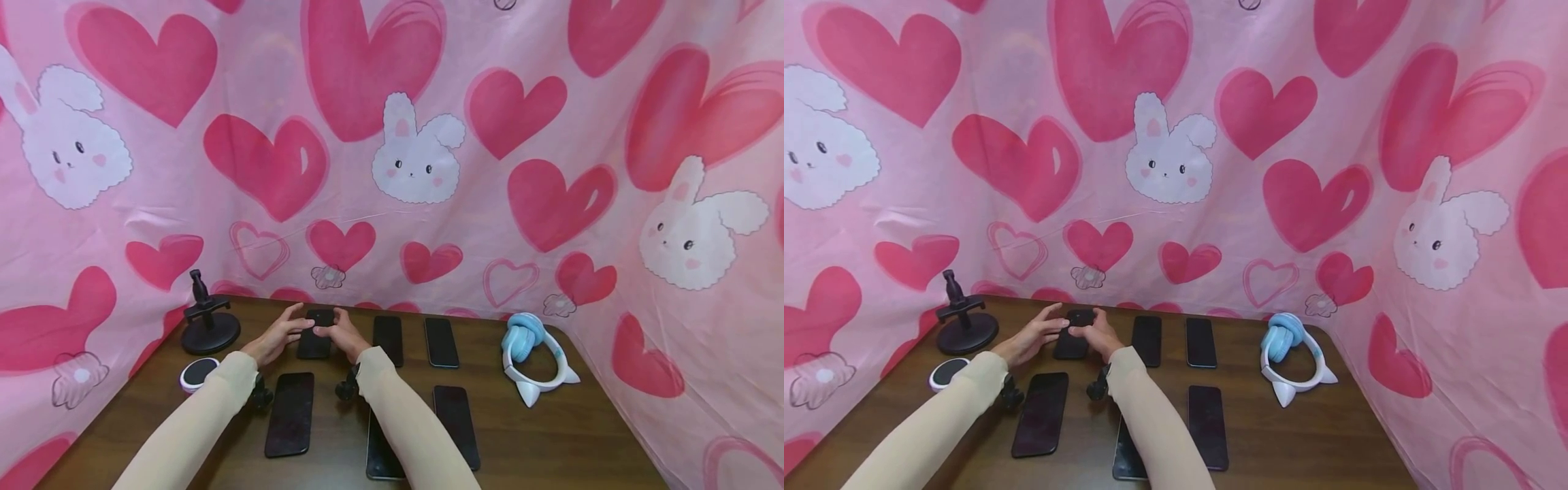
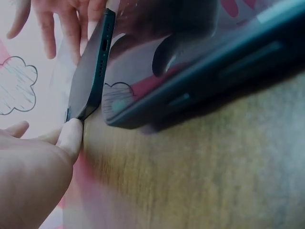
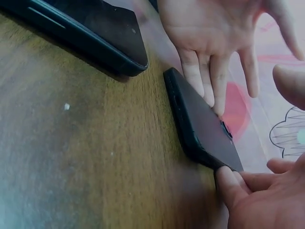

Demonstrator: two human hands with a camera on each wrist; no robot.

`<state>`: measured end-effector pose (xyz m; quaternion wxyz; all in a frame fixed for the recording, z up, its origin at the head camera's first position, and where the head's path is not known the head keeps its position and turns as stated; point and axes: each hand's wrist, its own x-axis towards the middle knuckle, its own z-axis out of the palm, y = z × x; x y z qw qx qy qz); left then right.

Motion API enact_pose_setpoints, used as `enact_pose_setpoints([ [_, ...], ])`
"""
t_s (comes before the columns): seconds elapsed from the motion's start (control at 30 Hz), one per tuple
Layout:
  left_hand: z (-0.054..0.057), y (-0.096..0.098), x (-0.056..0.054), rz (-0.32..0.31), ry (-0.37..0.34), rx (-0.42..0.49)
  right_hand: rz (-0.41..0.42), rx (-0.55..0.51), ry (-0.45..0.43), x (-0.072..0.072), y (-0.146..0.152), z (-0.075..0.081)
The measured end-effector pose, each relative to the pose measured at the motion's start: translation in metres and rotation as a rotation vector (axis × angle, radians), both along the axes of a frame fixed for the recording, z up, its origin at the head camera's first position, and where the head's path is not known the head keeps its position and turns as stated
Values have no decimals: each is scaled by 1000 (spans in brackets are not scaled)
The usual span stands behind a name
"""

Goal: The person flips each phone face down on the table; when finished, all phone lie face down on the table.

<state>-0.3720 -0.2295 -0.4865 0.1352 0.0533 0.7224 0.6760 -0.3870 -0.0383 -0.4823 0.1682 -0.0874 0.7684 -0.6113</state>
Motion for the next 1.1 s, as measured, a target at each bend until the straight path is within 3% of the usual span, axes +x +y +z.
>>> enact_pose_setpoints([
  [0.4, 7, 3, 1, 4, 49, -27, 66, -70, 31, -6, 15, -6],
  [0.57, 27, 11, 2, 39, 154, 24, 74, -112, 110, -7, 25, 9],
  [0.73, 53, 25, -3, 13, 266, 134, 138, -181, 221, -12, 43, 34],
  [0.93, 73, 43, -13, -64, 301, 149, 166, -252, 306, -20, 71, 60],
  [1.1, 82, 58, -20, -115, 308, 100, 150, -274, 327, -24, 103, 70],
])
